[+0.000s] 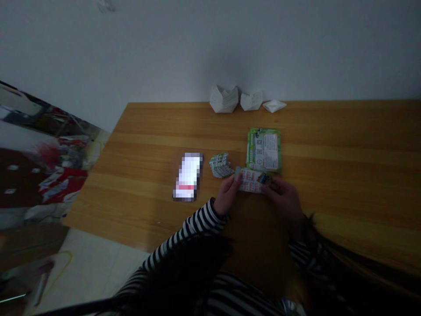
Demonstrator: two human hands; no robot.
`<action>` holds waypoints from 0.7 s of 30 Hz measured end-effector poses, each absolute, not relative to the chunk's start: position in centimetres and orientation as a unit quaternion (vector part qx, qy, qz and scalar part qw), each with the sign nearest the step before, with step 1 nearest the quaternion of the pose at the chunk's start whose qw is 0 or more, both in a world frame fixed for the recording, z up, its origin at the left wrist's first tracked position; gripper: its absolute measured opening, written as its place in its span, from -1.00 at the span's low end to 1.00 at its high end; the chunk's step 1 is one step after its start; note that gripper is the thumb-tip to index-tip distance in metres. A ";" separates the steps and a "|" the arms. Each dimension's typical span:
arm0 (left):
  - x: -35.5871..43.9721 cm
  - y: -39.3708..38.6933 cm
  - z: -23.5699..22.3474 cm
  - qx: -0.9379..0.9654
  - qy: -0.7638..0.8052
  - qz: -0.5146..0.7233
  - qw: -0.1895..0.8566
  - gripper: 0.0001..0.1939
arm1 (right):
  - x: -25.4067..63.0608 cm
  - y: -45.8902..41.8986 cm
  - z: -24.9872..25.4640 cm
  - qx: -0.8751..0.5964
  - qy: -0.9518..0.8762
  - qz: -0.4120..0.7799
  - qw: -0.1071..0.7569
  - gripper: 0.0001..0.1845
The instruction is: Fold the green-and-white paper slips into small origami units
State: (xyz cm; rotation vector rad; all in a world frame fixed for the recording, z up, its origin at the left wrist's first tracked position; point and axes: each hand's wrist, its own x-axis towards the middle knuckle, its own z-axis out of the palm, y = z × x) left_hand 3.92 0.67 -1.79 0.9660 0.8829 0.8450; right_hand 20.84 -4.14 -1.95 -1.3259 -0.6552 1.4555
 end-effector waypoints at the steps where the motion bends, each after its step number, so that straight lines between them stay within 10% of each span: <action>1: 3.9 0.7 -1.9 0.428 0.404 0.388 0.710 -0.57 | 20.7 -4.1 -2.0 -0.538 -0.265 0.620 0.505 -0.64; 21: 3.9 1.0 -2.2 0.465 0.377 0.354 0.719 -0.58 | 19.1 -4.4 -2.1 -0.592 -0.273 0.537 0.535 -0.63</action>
